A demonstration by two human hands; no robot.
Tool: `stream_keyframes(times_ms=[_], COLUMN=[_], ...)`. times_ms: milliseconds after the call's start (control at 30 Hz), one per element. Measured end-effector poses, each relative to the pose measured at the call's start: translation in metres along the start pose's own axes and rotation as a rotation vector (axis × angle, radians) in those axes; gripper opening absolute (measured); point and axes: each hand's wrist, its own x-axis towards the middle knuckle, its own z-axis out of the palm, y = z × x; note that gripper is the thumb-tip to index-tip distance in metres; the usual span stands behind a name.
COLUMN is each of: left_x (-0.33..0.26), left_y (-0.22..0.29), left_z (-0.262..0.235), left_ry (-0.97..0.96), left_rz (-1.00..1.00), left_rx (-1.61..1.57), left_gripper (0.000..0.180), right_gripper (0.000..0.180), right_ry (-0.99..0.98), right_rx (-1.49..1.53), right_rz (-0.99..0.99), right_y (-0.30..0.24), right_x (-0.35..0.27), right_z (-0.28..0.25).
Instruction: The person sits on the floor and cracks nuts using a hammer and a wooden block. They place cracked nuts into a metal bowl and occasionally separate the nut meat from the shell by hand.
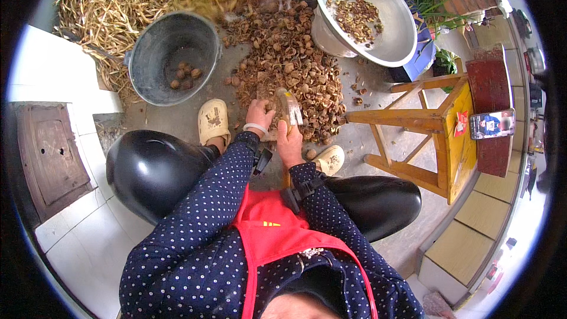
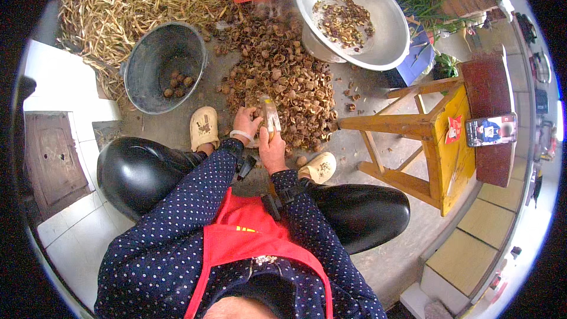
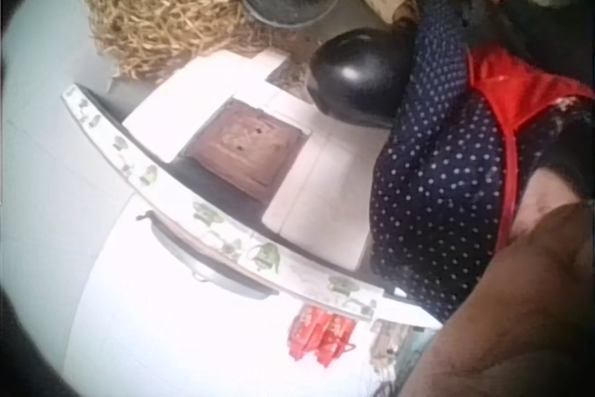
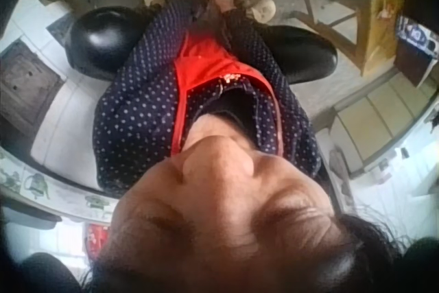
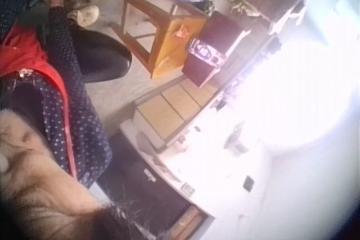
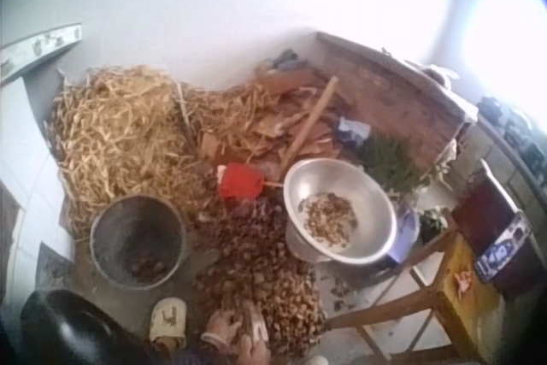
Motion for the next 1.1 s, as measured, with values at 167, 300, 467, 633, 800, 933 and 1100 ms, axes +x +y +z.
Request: stream_keyframes(times_ms=[167,300,467,633,800,933,1100], left_x=[0.002,0.003,0.001,0.001,0.0,0.0,-0.001], left_y=[0.0,0.007,0.01,0.006,0.006,0.005,0.001], left_z=[-0.001,-0.004,-0.009,-0.008,-0.007,-0.009,-0.01], left_ry=[-0.029,-0.01,-0.012,-0.018,-0.027,-0.077,-0.086], left_rz=[-0.016,0.023,0.117,0.145,0.056,0.015,0.115], left_rx=[-0.03,0.008,0.003,-0.03,-0.124,-0.093,-0.002], left_gripper=[0.035,0.033,0.032,0.038,0.052,0.05,0.039], right_gripper=[0.045,0.042,0.04,0.04,0.041,0.042,0.044], right_ry=[-0.012,0.034,0.09,0.103,-0.019,-0.026,0.102], right_rx=[-0.297,-0.132,-0.086,-0.031,-0.128,-0.273,-0.173], right_rz=[0.156,0.031,0.062,0.035,0.039,0.076,0.008], right_y=[0.011,0.01,-0.004,-0.001,0.009,0.01,0.01], right_x=[0.001,0.002,0.002,0.002,0.001,0.001,0.006], right_z=[0.008,0.003,-0.001,0.0,0.003,0.003,0.0])
